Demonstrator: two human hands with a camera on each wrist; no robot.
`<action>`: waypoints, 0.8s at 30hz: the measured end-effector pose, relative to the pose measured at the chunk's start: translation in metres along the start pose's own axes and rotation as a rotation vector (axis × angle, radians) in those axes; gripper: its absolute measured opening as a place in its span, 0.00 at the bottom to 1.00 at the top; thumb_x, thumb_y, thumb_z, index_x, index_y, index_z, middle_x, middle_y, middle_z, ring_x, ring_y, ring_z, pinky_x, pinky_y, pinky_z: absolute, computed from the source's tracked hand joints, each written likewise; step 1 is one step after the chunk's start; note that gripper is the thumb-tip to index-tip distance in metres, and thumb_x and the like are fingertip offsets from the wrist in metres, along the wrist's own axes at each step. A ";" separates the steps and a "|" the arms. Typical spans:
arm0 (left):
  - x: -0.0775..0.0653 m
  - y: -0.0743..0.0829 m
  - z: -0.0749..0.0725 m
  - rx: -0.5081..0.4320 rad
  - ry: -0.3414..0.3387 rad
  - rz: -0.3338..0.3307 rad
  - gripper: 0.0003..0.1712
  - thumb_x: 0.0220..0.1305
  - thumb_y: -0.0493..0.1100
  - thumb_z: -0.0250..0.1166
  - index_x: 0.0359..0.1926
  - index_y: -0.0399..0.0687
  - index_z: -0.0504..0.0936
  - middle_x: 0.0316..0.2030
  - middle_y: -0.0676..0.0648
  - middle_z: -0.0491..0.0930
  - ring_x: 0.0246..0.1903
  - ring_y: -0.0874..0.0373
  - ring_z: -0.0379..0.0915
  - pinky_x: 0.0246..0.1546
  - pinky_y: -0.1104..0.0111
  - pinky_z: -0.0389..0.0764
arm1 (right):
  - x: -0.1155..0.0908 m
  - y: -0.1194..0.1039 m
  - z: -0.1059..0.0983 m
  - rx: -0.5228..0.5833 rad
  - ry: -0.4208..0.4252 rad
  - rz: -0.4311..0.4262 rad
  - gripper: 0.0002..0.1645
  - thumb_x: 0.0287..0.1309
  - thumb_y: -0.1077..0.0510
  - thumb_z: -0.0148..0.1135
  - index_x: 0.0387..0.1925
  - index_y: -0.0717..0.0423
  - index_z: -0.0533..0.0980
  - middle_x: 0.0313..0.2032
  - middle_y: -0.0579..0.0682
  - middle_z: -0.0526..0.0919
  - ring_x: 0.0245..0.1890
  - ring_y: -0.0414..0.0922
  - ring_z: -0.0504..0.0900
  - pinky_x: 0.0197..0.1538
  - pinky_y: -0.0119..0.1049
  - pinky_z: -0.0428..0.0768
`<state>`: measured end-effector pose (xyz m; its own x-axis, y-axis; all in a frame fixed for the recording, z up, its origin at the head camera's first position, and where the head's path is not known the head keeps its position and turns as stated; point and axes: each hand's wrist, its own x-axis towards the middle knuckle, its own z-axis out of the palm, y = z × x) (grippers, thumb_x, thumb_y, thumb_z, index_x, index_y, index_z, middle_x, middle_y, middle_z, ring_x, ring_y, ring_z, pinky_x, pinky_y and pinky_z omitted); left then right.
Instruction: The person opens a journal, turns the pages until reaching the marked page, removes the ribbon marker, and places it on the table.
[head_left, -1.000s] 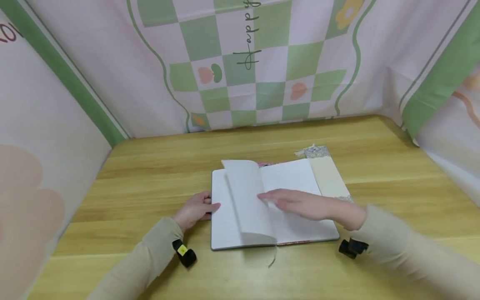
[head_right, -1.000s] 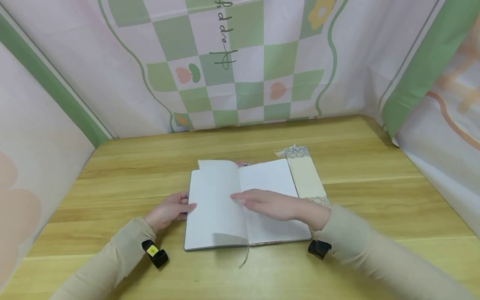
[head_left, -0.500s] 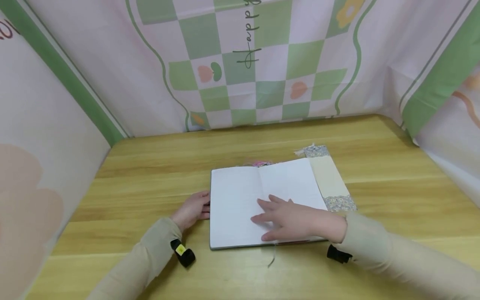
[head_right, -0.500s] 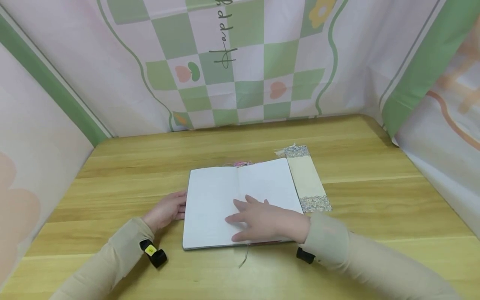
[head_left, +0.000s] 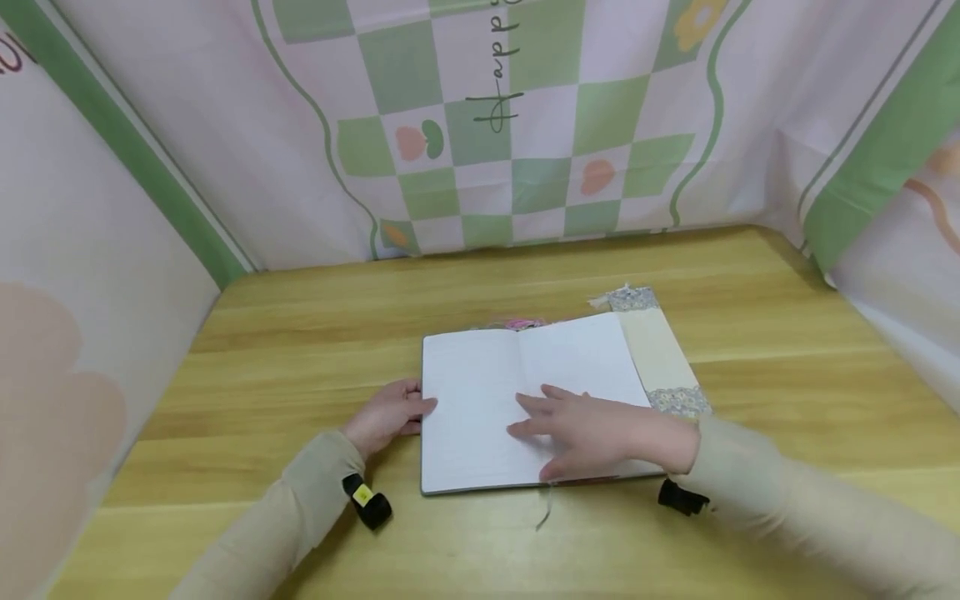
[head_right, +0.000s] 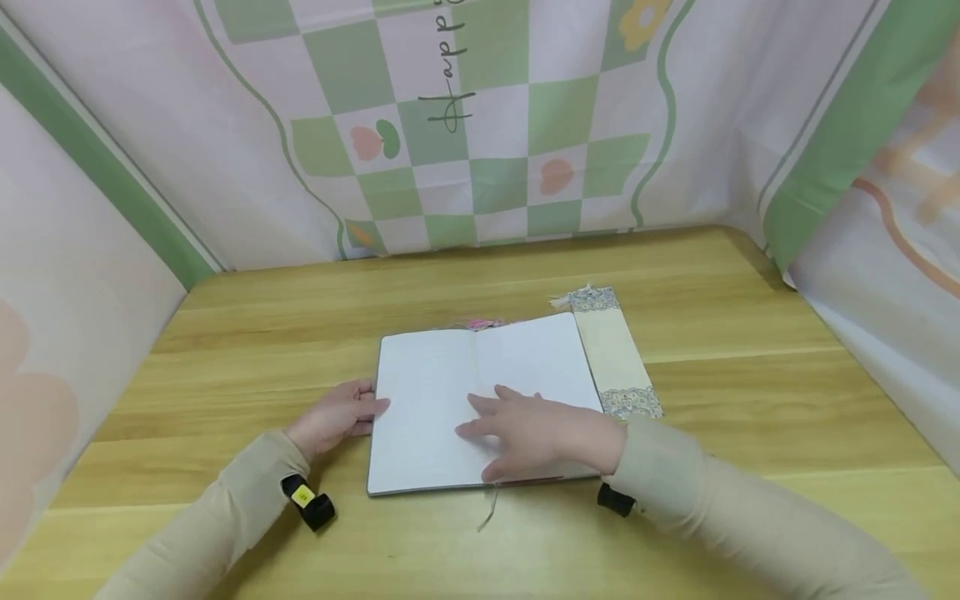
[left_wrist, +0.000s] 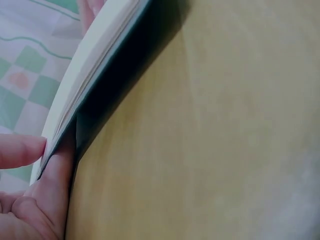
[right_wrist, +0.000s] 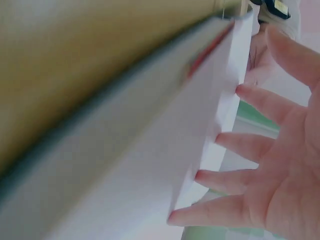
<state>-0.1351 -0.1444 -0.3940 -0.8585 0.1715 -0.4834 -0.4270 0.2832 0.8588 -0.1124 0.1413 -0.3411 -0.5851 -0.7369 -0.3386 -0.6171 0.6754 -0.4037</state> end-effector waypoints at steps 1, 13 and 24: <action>0.000 0.000 0.000 0.003 0.003 0.000 0.13 0.68 0.36 0.56 0.51 0.34 0.73 0.39 0.45 0.77 0.35 0.59 0.73 0.37 0.69 0.78 | 0.000 0.003 -0.002 -0.009 0.001 0.003 0.39 0.52 0.43 0.67 0.66 0.44 0.67 0.71 0.59 0.55 0.68 0.71 0.50 0.62 0.68 0.57; -0.002 0.004 0.001 0.054 0.010 -0.002 0.16 0.68 0.38 0.56 0.54 0.36 0.72 0.40 0.45 0.76 0.37 0.59 0.72 0.39 0.68 0.78 | 0.005 0.056 -0.024 -0.063 0.040 0.133 0.52 0.43 0.48 0.74 0.69 0.50 0.60 0.72 0.63 0.49 0.67 0.74 0.45 0.63 0.68 0.54; -0.003 0.003 0.003 0.065 0.016 -0.001 0.11 0.68 0.37 0.56 0.49 0.37 0.73 0.35 0.47 0.74 0.36 0.59 0.71 0.38 0.69 0.78 | 0.015 0.071 -0.032 -0.111 0.109 0.175 0.55 0.41 0.45 0.75 0.69 0.52 0.60 0.71 0.63 0.51 0.68 0.70 0.48 0.59 0.74 0.50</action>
<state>-0.1328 -0.1413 -0.3906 -0.8628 0.1563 -0.4807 -0.4086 0.3442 0.8453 -0.1815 0.1794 -0.3479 -0.7377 -0.6053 -0.2990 -0.5521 0.7958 -0.2488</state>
